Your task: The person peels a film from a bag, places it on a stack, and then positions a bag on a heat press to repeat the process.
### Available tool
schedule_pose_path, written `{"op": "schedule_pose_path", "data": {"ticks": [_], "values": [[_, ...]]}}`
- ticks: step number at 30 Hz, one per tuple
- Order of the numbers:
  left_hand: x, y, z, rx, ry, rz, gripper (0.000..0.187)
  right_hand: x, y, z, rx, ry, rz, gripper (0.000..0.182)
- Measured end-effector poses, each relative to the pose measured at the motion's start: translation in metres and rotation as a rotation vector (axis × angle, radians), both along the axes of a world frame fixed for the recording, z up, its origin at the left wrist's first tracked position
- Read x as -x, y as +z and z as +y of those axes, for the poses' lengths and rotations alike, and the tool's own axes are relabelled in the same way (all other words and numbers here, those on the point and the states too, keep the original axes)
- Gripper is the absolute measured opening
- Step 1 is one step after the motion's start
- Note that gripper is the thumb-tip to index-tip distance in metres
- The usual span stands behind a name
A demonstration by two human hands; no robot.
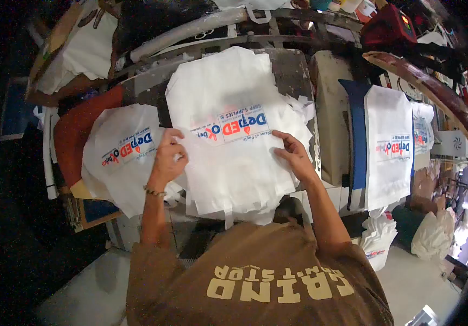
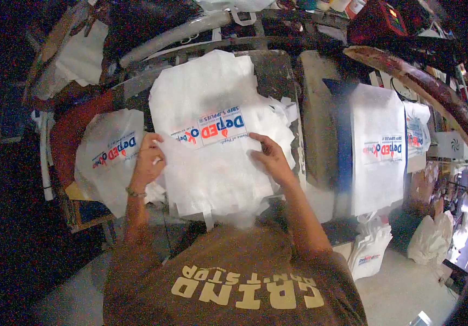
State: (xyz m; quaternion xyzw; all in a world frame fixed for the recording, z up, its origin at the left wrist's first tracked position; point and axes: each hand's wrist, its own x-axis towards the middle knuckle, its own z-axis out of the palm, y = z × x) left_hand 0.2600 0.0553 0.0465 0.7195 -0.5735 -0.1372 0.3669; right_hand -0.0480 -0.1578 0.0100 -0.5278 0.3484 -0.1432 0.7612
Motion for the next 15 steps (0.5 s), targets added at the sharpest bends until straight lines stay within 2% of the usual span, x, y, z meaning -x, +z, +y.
{"op": "schedule_pose_path", "data": {"ticks": [1,3,5,7,9,11,13,14,15], "values": [[-0.001,0.01,0.013,0.001,-0.006,0.001,0.009,0.0,-0.001,0.002,0.001,-0.006,0.001,0.052],[-0.003,0.033,0.037,-0.243,0.065,-0.133,0.007,-0.002,-0.005,0.001,0.182,0.018,0.036,0.05],[0.008,0.062,0.057,-0.361,0.06,-0.126,0.013,-0.002,0.0,0.004,0.257,0.003,0.035,0.049],[0.01,0.049,0.089,-0.608,-0.044,-0.164,0.016,-0.009,0.027,0.011,0.67,0.054,0.096,0.049],[0.028,0.065,0.074,-1.263,0.012,-0.07,0.016,-0.01,0.037,0.014,0.698,0.072,-0.139,0.048],[0.024,0.025,0.097,-1.245,-0.153,-0.216,0.023,-0.005,0.071,0.018,0.877,0.107,-0.094,0.048],[0.026,0.012,0.111,-0.786,-0.115,-0.087,0.029,0.018,0.106,0.022,0.732,0.057,-0.175,0.046],[0.034,0.017,0.093,-0.763,-0.155,-0.089,0.029,0.035,0.131,0.019,0.744,0.058,-0.126,0.047],[0.047,0.026,0.078,-0.705,-0.057,0.011,0.03,0.059,0.138,0.015,0.762,0.033,-0.105,0.047]]}}
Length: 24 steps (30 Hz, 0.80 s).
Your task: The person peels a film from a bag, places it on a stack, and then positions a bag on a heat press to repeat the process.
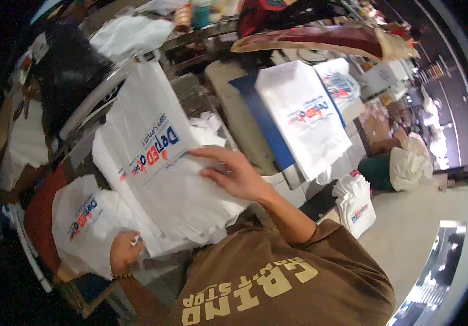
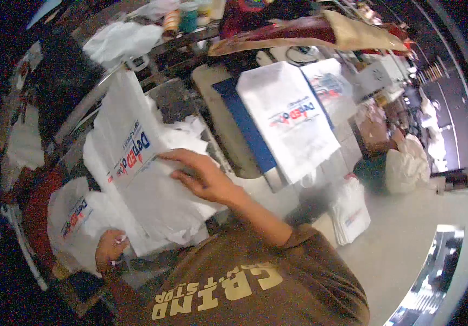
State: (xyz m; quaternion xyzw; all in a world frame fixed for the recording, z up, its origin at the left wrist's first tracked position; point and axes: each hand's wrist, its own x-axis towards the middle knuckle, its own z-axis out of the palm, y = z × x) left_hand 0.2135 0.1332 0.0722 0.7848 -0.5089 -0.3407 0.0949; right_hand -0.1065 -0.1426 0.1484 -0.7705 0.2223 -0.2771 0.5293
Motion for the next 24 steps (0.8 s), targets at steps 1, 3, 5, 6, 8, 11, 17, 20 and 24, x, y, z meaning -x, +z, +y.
{"op": "schedule_pose_path", "data": {"ticks": [1,3,5,6,8,11,17,20,24], "values": [[0.014,0.006,-0.014,0.054,0.131,0.06,0.031,0.026,0.009,-0.004,-0.04,-0.074,-0.025,0.047],[0.039,0.01,-0.058,0.127,0.131,0.176,0.029,0.086,0.027,-0.015,-0.103,-0.186,-0.038,0.049],[0.074,0.018,-0.108,0.239,0.103,0.34,0.025,0.152,0.043,-0.02,-0.194,-0.316,0.001,0.052],[0.098,0.022,-0.133,0.295,0.057,0.392,0.024,0.184,0.05,-0.019,-0.262,-0.401,0.025,0.054],[0.146,0.01,-0.18,0.314,-0.014,0.465,0.024,0.252,0.042,-0.015,-0.234,-0.558,0.047,0.054],[0.222,-0.045,-0.245,0.484,-0.177,0.628,0.024,0.328,0.047,-0.015,-0.155,-0.695,0.102,0.049],[0.353,-0.033,-0.354,0.623,-0.044,0.064,0.037,0.436,-0.015,-0.074,-0.238,-0.67,0.031,0.05],[0.378,-0.033,-0.388,0.453,0.015,-0.021,0.044,0.478,-0.053,-0.102,-0.378,-0.627,-0.065,0.052],[0.394,-0.058,-0.409,0.591,0.254,-0.063,0.047,0.515,-0.098,-0.138,-0.263,-0.532,-0.071,0.054]]}}
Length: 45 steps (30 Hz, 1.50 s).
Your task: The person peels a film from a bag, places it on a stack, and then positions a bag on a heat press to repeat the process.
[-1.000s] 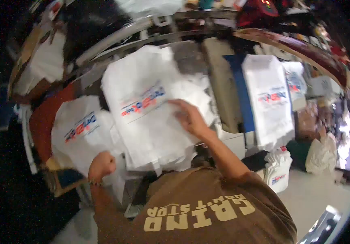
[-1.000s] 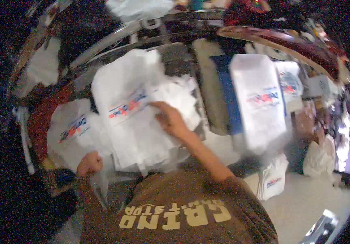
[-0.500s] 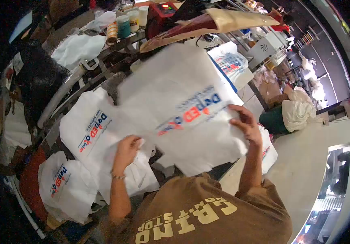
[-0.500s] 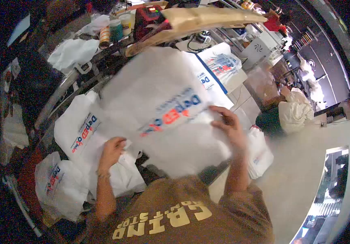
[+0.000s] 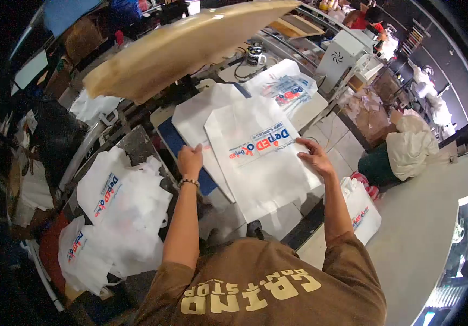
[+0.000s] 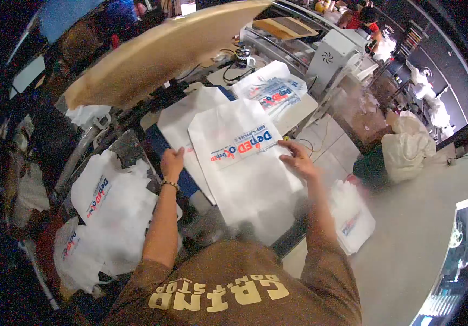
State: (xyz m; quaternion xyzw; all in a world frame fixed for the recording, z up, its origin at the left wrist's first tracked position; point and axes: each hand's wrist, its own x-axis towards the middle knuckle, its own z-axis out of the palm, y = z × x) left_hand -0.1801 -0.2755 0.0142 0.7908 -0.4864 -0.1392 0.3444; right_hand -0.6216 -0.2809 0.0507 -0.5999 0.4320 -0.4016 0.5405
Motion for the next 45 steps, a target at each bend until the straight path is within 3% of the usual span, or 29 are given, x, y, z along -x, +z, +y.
{"op": "schedule_pose_path", "data": {"ticks": [4,6,7,8,11,14,16,18,19,20,22,23,24,25,28,29,31,32,34,35,36,38,39,40,42,43,45], "values": [[0.022,0.003,0.004,-0.02,0.115,-0.2,0.03,0.011,-0.013,-0.02,-0.092,0.037,0.042,0.055],[0.01,-0.009,0.001,0.11,0.018,-0.087,0.027,0.013,-0.014,-0.03,-0.062,0.093,0.114,0.057],[0.01,0.008,0.007,0.101,0.016,0.202,0.027,0.013,-0.019,-0.033,-0.056,0.075,0.125,0.058],[0.015,0.018,0.014,0.145,0.094,0.317,0.029,0.013,-0.02,-0.037,-0.06,0.089,0.118,0.058],[0.002,0.036,0.028,0.206,0.041,0.082,0.024,0.005,-0.029,-0.036,-0.068,0.126,0.079,0.059],[-0.048,0.046,0.047,0.426,-0.126,-0.23,0.025,0.009,-0.039,-0.014,-0.137,-0.016,-0.087,0.06],[-0.099,0.045,0.05,0.444,-0.145,-0.093,0.025,-0.01,-0.059,0.002,-0.015,-0.173,-0.228,0.06],[-0.122,0.043,0.037,0.284,-0.175,0.273,0.034,-0.013,-0.054,0.011,-0.103,-0.182,-0.291,0.059],[-0.145,0.014,0.027,0.149,-0.165,0.464,0.041,-0.009,-0.06,0.017,-0.126,-0.2,-0.218,0.058],[-0.178,-0.032,0.012,0.171,-0.161,0.3,0.044,-0.015,-0.062,0.02,-0.141,-0.202,-0.148,0.057],[-0.153,-0.036,0.013,0.185,-0.064,0.434,0.047,-0.013,-0.071,0.037,-0.151,-0.278,-0.188,0.054],[-0.148,-0.047,0.009,0.215,-0.037,0.329,0.05,-0.005,-0.076,0.046,-0.133,-0.319,-0.209,0.055],[-0.142,-0.058,0.006,0.24,-0.018,0.229,0.053,0.004,-0.075,0.06,-0.123,-0.38,-0.228,0.057],[-0.131,-0.055,0.005,0.249,-0.009,0.356,0.058,0.016,-0.078,0.074,-0.137,-0.422,-0.275,0.058],[-0.113,-0.048,0.008,0.244,-0.03,0.418,0.059,0.039,-0.085,0.128,-0.144,-0.561,-0.331,0.061],[-0.117,-0.057,0.002,0.248,-0.05,0.175,0.057,0.05,-0.08,0.145,-0.131,-0.62,-0.351,0.062],[-0.125,-0.069,0.002,0.156,-0.085,0.185,0.057,0.07,-0.072,0.176,-0.069,-0.766,-0.227,0.063],[-0.112,-0.058,0.004,0.16,-0.074,0.375,0.059,0.08,-0.067,0.193,-0.021,-0.859,-0.117,0.064],[-0.071,-0.021,0.005,0.118,-0.05,0.41,0.055,0.121,-0.08,0.204,0.02,-1.055,-0.301,0.063],[-0.097,-0.049,-0.006,0.117,-0.118,0.527,0.058,0.143,-0.098,0.212,0.078,-1.138,-0.321,0.062],[-0.114,-0.063,-0.012,0.082,-0.102,0.354,0.069,0.169,-0.123,0.223,0.085,-1.167,-0.326,0.062],[-0.107,-0.024,-0.004,-0.042,-0.171,0.202,0.08,0.213,-0.167,0.24,0.093,-1.467,-0.319,0.06],[-0.091,0.001,0.008,-0.097,-0.234,0.349,0.087,0.22,-0.172,0.248,0.044,-1.553,-0.422,0.06],[-0.094,-0.001,0.0,-0.267,-0.094,0.302,0.091,0.244,-0.196,0.255,0.03,-1.554,-0.425,0.06],[-0.049,0.022,0.012,-0.261,-0.012,0.463,0.091,0.285,-0.265,0.274,0.074,-1.854,-0.531,0.061],[-0.038,0.014,0.013,-0.265,-0.014,0.455,0.091,0.301,-0.289,0.277,0.066,-1.859,-0.533,0.061],[-0.042,-0.012,0.015,-0.043,0.059,0.503,0.092,0.321,-0.331,0.285,-0.03,-2.097,-0.733,0.07]]}}
